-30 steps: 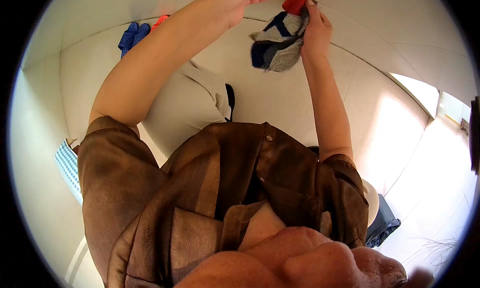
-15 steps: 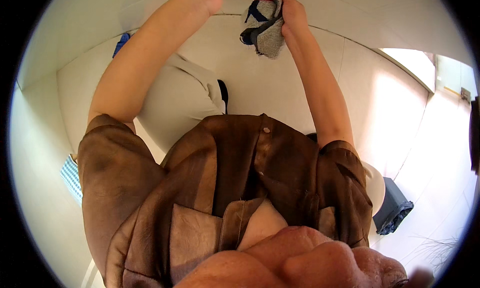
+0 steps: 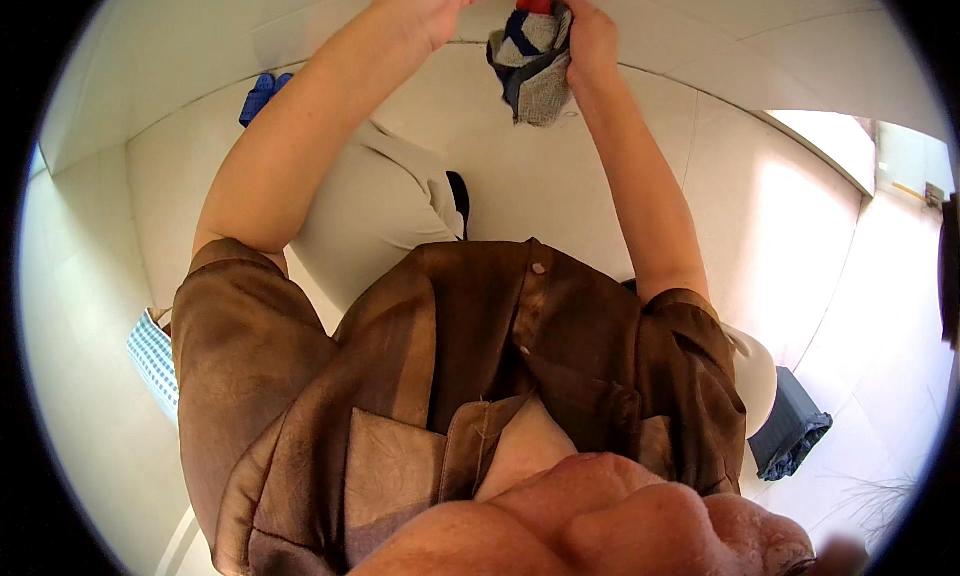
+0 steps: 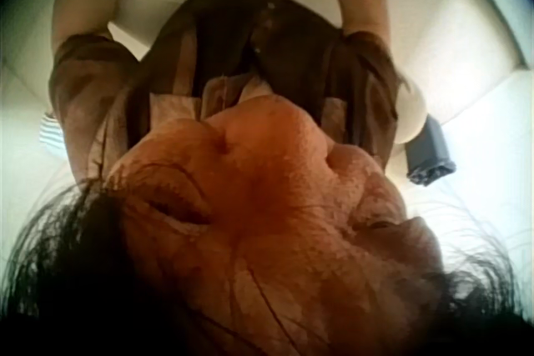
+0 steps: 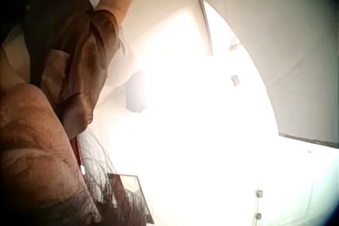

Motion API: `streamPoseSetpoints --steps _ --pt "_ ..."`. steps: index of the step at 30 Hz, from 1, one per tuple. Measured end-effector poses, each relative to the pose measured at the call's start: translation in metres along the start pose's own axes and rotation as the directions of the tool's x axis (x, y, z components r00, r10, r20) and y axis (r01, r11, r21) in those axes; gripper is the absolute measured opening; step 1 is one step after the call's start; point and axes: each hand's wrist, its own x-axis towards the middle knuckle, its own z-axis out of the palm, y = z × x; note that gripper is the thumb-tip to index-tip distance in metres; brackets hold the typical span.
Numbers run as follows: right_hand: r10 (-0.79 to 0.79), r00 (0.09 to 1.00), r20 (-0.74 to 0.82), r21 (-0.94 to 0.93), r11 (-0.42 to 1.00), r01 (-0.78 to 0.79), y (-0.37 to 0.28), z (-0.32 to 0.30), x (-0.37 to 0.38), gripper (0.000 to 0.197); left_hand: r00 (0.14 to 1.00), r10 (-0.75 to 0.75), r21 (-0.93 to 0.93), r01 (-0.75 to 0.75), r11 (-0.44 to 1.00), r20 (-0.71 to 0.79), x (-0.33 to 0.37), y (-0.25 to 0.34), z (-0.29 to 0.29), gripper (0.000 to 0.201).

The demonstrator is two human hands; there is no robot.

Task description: The person wipes the tiled floor with a multi-colored cloth, moving from the entrance area toward the shower. They bend and reach to clean along the baseboards and around a small trash bin, then continue wiping the patterned tiles inside the shower stall.

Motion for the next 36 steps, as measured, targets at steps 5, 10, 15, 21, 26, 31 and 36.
streamPoseSetpoints --steps 5,10,15,21,26,31,36 --pt "-0.002 0.998 -0.067 0.007 1.000 0.003 0.010 -0.001 -0.002 0.029 1.000 -0.009 -0.029 0.008 1.000 -0.024 -0.004 0.003 0.005 0.025" --pt "-0.010 0.999 0.038 0.096 0.995 0.006 0.014 -0.014 0.004 0.027 1.000 0.001 -0.016 0.000 1.000 0.020 -0.005 0.005 0.003 0.024" --pt "-0.013 0.998 0.057 0.120 0.993 0.006 -0.006 -0.001 -0.007 0.024 0.999 -0.011 0.008 0.011 1.000 -0.042 -0.010 0.007 0.008 0.024" --pt "-0.177 0.969 0.173 0.021 0.984 0.176 -0.009 -0.001 -0.009 0.029 0.999 0.011 -0.015 -0.012 1.000 -0.042 -0.004 -0.001 0.003 0.025" --pt "-0.018 0.986 0.167 0.046 0.999 0.010 -0.009 -0.005 0.006 0.027 0.998 -0.001 -0.060 -0.002 0.998 -0.058 0.000 0.000 0.010 0.024" --pt "0.169 0.986 0.006 0.050 0.984 -0.169 0.011 -0.017 0.022 0.030 0.998 0.033 -0.057 -0.036 0.998 -0.049 0.012 -0.004 0.004 0.025" --pt "-0.078 0.997 0.018 -0.102 0.992 0.079 -0.006 -0.004 -0.009 0.036 0.998 0.055 -0.104 -0.059 0.993 -0.034 0.007 0.002 0.003 0.024"
